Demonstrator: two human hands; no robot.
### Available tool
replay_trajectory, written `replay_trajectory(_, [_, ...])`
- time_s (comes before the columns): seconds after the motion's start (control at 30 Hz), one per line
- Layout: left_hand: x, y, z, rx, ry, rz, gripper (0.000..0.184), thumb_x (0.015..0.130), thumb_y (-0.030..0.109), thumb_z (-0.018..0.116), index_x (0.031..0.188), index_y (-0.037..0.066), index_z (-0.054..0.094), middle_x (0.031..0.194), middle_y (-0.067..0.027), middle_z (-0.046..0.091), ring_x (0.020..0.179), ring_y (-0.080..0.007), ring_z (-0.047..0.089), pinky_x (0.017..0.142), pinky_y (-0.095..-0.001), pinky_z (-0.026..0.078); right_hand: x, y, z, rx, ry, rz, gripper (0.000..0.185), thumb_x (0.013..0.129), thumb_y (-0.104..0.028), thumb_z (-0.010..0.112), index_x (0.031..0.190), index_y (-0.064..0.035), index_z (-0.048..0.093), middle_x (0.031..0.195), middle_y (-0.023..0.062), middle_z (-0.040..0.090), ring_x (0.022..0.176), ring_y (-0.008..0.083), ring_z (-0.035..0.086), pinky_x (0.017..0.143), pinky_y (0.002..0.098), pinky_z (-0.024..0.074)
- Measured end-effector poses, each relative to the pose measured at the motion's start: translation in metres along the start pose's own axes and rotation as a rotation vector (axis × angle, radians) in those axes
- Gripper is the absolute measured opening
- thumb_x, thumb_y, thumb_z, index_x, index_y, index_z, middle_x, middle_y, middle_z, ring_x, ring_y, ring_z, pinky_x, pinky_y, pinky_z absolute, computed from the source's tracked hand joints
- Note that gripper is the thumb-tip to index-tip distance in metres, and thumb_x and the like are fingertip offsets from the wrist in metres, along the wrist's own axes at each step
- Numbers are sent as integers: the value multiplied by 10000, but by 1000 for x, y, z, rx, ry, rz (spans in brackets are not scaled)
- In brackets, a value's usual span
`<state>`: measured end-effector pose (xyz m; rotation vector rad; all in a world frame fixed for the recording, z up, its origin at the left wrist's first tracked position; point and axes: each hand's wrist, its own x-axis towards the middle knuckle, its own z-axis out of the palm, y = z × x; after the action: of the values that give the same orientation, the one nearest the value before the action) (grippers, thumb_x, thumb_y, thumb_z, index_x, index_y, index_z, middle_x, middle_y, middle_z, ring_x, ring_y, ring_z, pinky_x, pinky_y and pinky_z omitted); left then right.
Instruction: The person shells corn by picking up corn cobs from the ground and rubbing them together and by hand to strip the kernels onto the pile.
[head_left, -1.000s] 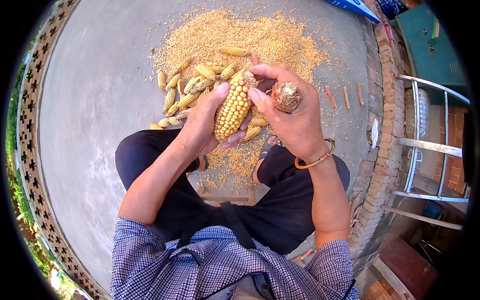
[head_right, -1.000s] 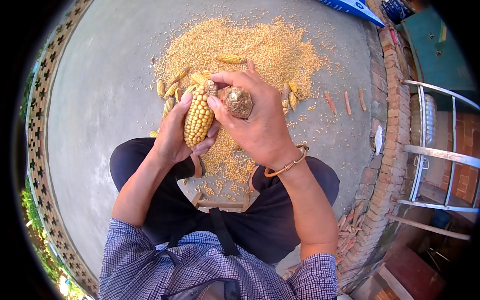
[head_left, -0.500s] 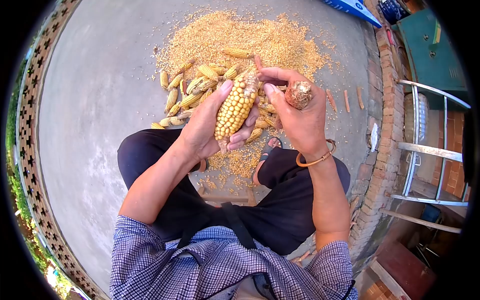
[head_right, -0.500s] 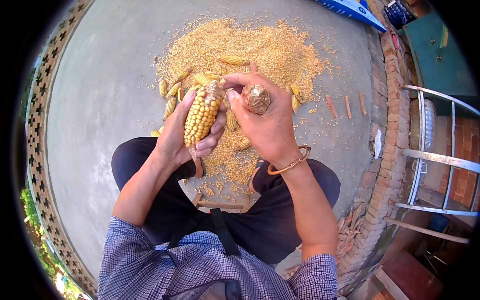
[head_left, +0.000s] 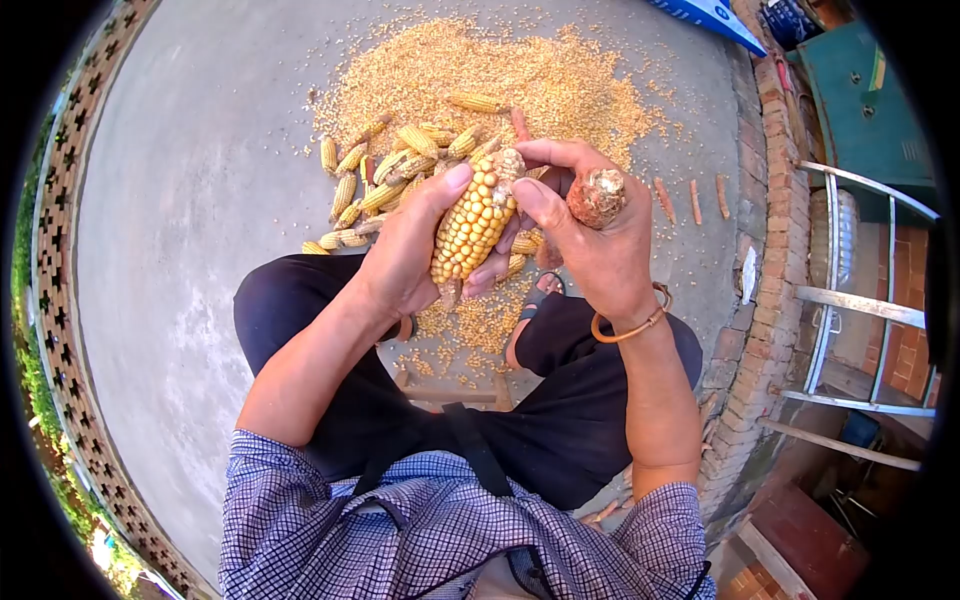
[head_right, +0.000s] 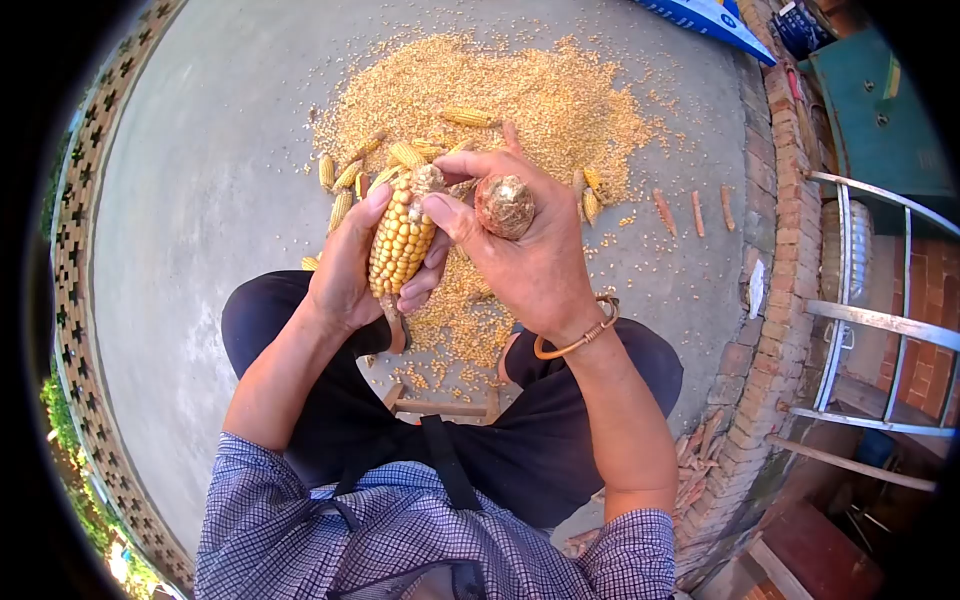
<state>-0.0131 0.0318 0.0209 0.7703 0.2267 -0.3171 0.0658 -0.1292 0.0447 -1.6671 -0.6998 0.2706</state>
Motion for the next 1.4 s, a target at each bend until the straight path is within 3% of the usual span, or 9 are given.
replay_trajectory(0.23, [1, -2, -2, 248, 66, 292, 447, 1021, 392, 432, 1237, 7, 498, 947, -112, 603, 628, -153, 585, 471, -258, 442, -3, -2, 7, 83, 60, 31, 211, 871, -43, 718, 1061, 23, 656, 912, 58, 674, 740, 70, 625, 697, 259, 455])
replay_trajectory(0.53, [0, -7, -8, 670, 206, 523, 318, 1025, 224, 519, 1223, -25, 529, 1057, -91, 602, 983, -126, 558, 873, -287, 458, -5, 6, 14, 87, 141, -3, 162, 836, -8, 739, 980, 22, 670, 872, 59, 656, 676, 67, 612, 701, 291, 386])
replay_trajectory(0.6, [3, -10, -6, 675, 215, 568, 305, 1016, 196, 530, 1223, -28, 519, 1035, -107, 606, 960, -144, 570, 853, -308, 466, -6, 14, 15, 14, 148, -120, 154, 870, -2, 709, 1014, 42, 675, 938, 82, 663, 668, 71, 619, 479, 198, 474])
replay_trajectory(0.83, [1, -13, -2, 1152, 344, 695, 325, 1019, 166, 509, 1277, -30, 485, 1068, -101, 590, 1014, -158, 562, 885, -317, 463, -16, 11, 40, 13, 372, -17, 133, 833, 49, 703, 965, 41, 683, 876, 93, 678, 729, 126, 641, 653, 245, 505])
replay_trajectory(1.03, [2, -13, 0, 1005, 305, 633, 329, 1027, 177, 501, 1287, -24, 486, 1086, -105, 602, 1012, -179, 583, 907, -303, 454, -18, 13, 40, 4, 438, 22, 147, 795, 69, 719, 932, 33, 681, 849, 104, 686, 753, 140, 643, 699, 268, 498])
replay_trajectory(1.13, [9, -18, -6, 808, 243, 642, 334, 1046, 225, 465, 1286, -5, 493, 1059, -98, 607, 902, -173, 607, 798, -283, 496, -15, 12, 33, -117, 398, -89, 121, 845, 77, 675, 961, 40, 685, 858, 79, 670, 701, 98, 625, 610, 234, 497])
replay_trajectory(1.27, [2, -5, 6, 232, 114, 314, 358, 1061, 304, 398, 1247, 16, 502, 968, -93, 609, 688, -152, 581, 531, -246, 456, -10, 10, 26, -187, 367, -208, 98, 872, 69, 654, 964, 43, 678, 847, 69, 661, 663, 88, 609, 555, 228, 479])
replay_trajectory(1.37, [-3, 5, 9, 26, -8, 244, 372, 1065, 330, 369, 1208, 16, 508, 935, -116, 613, 681, -164, 586, 536, -249, 459, -9, -8, 22, 274, 329, 159, 87, 883, 44, 643, 968, 37, 660, 840, 76, 658, 633, 91, 584, 537, 225, 447])
replay_trajectory(1.4, [-5, 7, 14, 23, 89, 211, 401, 1066, 364, 343, 1178, 16, 509, 902, -135, 611, 643, -169, 579, 513, -256, 453, -8, -7, 17, 356, 281, 171, 82, 899, 9, 627, 976, 30, 641, 831, 84, 656, 626, 88, 559, 514, 215, 404])
